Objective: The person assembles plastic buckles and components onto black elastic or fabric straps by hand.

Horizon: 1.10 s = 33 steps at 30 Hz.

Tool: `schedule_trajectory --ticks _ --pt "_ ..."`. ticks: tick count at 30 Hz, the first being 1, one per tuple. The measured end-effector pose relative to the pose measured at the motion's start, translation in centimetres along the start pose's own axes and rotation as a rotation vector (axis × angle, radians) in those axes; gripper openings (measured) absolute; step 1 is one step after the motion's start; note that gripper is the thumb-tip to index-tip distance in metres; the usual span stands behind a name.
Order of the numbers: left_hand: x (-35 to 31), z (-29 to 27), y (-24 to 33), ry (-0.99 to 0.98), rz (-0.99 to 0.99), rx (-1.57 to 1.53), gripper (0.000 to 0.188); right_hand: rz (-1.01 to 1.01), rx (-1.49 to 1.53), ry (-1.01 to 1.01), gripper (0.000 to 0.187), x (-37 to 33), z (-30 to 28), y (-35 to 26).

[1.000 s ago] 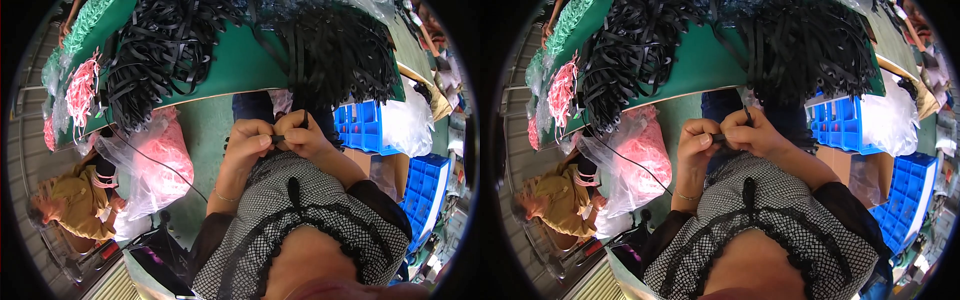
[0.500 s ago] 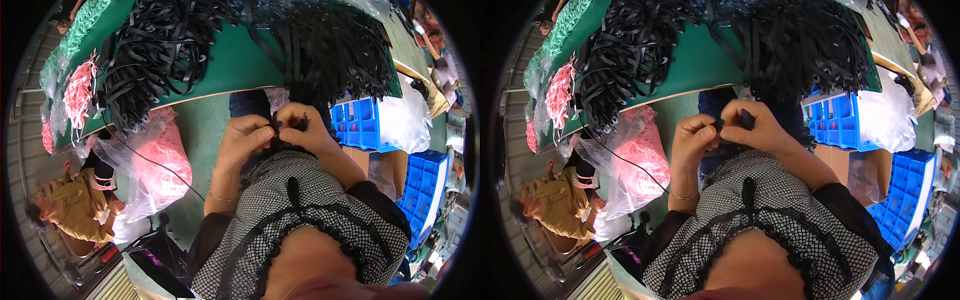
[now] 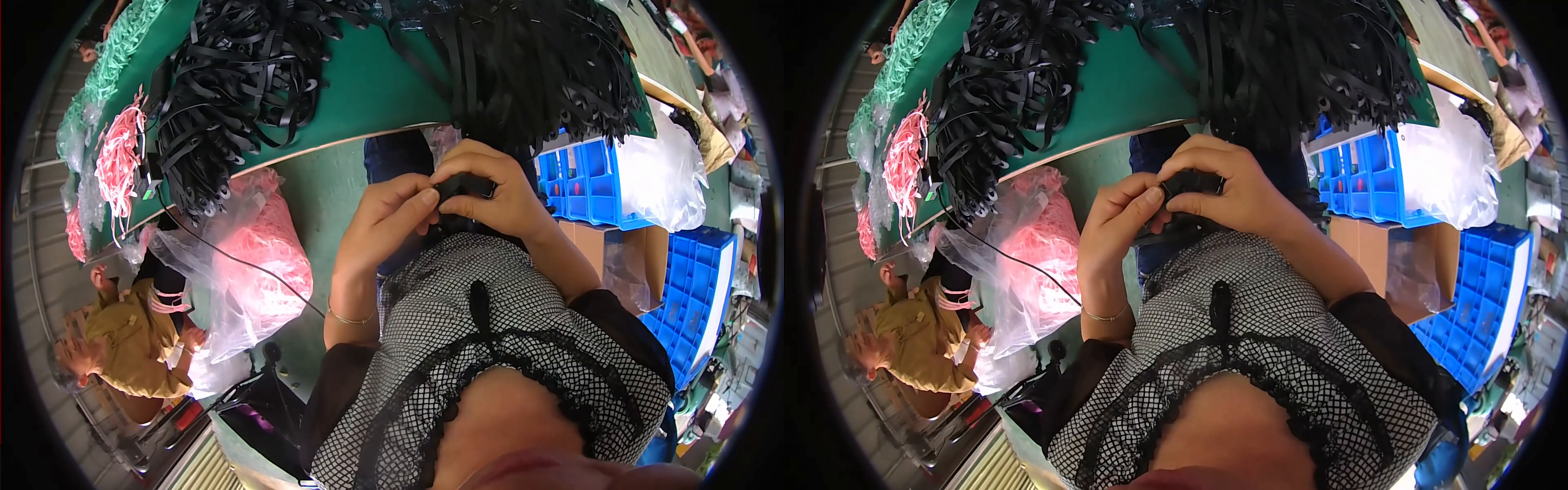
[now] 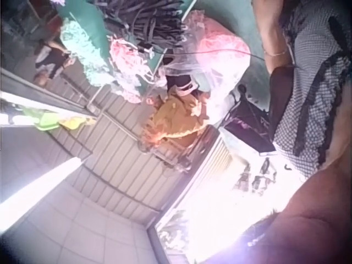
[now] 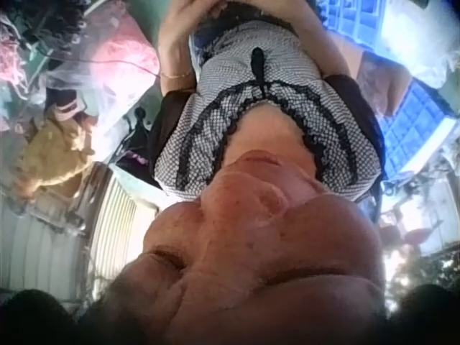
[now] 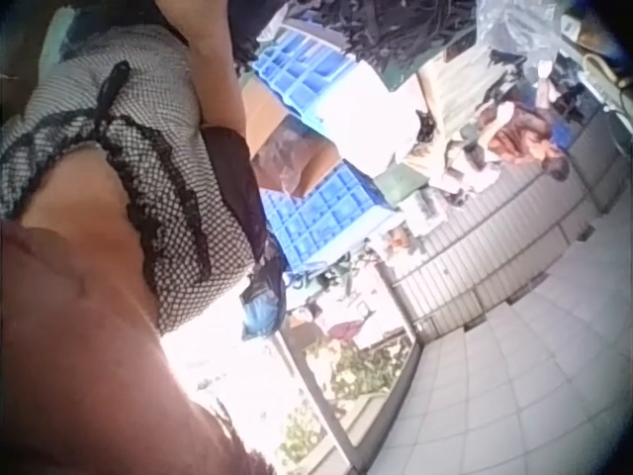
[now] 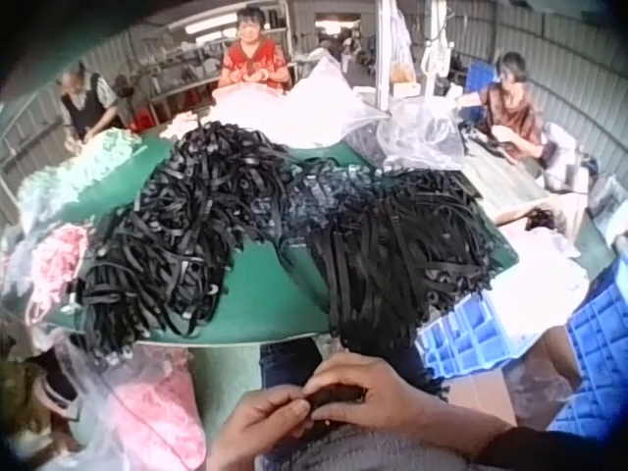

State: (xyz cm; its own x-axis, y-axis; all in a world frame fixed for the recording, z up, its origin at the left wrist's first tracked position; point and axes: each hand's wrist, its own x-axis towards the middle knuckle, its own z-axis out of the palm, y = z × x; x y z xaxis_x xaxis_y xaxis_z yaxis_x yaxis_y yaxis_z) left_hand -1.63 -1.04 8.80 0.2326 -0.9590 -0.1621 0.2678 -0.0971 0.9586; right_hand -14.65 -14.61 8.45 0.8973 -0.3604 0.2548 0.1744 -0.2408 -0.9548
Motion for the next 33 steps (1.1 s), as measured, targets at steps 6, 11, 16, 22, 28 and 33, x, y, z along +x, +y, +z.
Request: schedule_trajectory --ticks 6,11,16,22,28,33 --pt "0.7 0.4 0.2 -0.107 -0.097 0.105 0.018 -0.040 -0.106 0.018 0.027 -1.4 -1.1 0.0" --pt "0.8 0.7 -0.8 -0.271 -0.031 -0.056 0.017 -0.004 -0.070 0.034 0.027 -2.8 -1.3 -0.7" --pt "0.7 1.4 -0.7 -0.299 -0.020 -0.084 0.016 -0.008 -0.072 -0.036 0.024 -2.8 -2.1 -1.8" --pt "0.6 2.8 -0.8 -0.319 -0.018 -0.028 0.017 0.091 -0.121 -0.001 0.026 -4.6 -3.5 -3.8" --pt "0.9 3.6 -1.7 -0.323 0.000 -0.209 0.020 0.058 -0.043 0.031 0.023 -5.0 -3.9 -3.3" --pt "1.4 3.5 -1.8 -0.367 -0.091 -0.264 0.022 0.089 -0.014 0.079 0.023 -5.7 -4.2 -3.2"
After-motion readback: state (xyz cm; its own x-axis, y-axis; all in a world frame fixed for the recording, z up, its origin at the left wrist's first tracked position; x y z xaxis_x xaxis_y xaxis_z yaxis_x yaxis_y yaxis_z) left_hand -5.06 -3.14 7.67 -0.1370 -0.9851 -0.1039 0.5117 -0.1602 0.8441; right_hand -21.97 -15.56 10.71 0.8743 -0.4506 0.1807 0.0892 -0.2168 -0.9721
